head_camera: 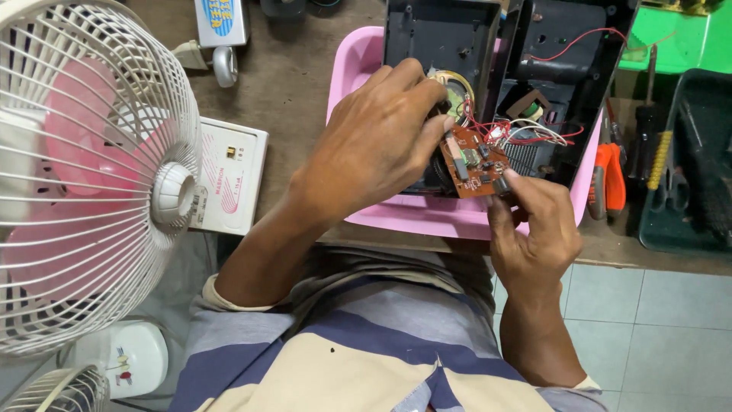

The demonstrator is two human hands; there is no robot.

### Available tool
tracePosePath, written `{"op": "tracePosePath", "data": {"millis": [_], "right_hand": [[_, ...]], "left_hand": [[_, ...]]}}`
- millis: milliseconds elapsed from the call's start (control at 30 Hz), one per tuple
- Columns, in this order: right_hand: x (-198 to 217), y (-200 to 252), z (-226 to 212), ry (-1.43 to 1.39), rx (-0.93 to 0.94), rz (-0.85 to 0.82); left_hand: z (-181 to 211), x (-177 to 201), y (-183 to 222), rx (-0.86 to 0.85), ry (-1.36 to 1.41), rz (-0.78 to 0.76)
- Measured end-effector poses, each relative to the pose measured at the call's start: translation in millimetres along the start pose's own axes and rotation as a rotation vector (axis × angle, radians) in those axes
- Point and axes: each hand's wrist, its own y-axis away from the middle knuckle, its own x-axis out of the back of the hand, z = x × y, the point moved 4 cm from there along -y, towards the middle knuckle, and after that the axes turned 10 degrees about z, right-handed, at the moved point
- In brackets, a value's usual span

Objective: Disassembling an electronic device to access and clean the internal circuit board with a brush.

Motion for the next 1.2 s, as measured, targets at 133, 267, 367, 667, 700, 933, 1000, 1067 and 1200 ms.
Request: {"op": "tracePosePath", "data": {"millis": [133, 267, 367, 667, 700, 933, 1000, 1067, 1200], "right_hand": [[0.5, -5.8, -0.4, 0.015, 0.008, 0.044], [3.4, -5.8, 14.8, 0.028, -0.120, 0.127], [4.3, -9.1, 27.6, 0.000, -0.279, 0.199], [-4.2, -18.8, 48.8, -0.371, -0.800, 0.314], [-5.1, -16.4, 53.4, -0.431, -0.898, 0.342], [-7.4, -14.6, 64.0, -0.503, -0.938, 0.335], [-7.7, -12.9, 66.5, -0.512, -0.964, 0.366], [-7.5, -13.1, 67.7, -0.494, -0.977, 0.353], [-7.4, -13.0, 67.6, -0.508, -0.946, 0.359]], "left_hand": [[-0.9, -3.0, -7.1, -0.009, 0.020, 0.048], [0.7, -0.4, -15.5, 0.019, 0.178, 0.087], [4.6, 2.0, -21.6, 0.019, 0.296, 0.113], [5.3, -10.4, -23.6, 0.004, 0.500, 0.124], [5.6, -11.7, -23.2, -0.001, 0.501, 0.127], [1.6, -17.7, -20.7, -0.028, 0.506, 0.147], [1.0, -18.4, -20.3, -0.011, 0.518, 0.140], [0.1, -17.9, -20.2, -0.023, 0.520, 0.144], [-1.6, -13.7, -20.0, -0.023, 0.534, 0.173]]}}
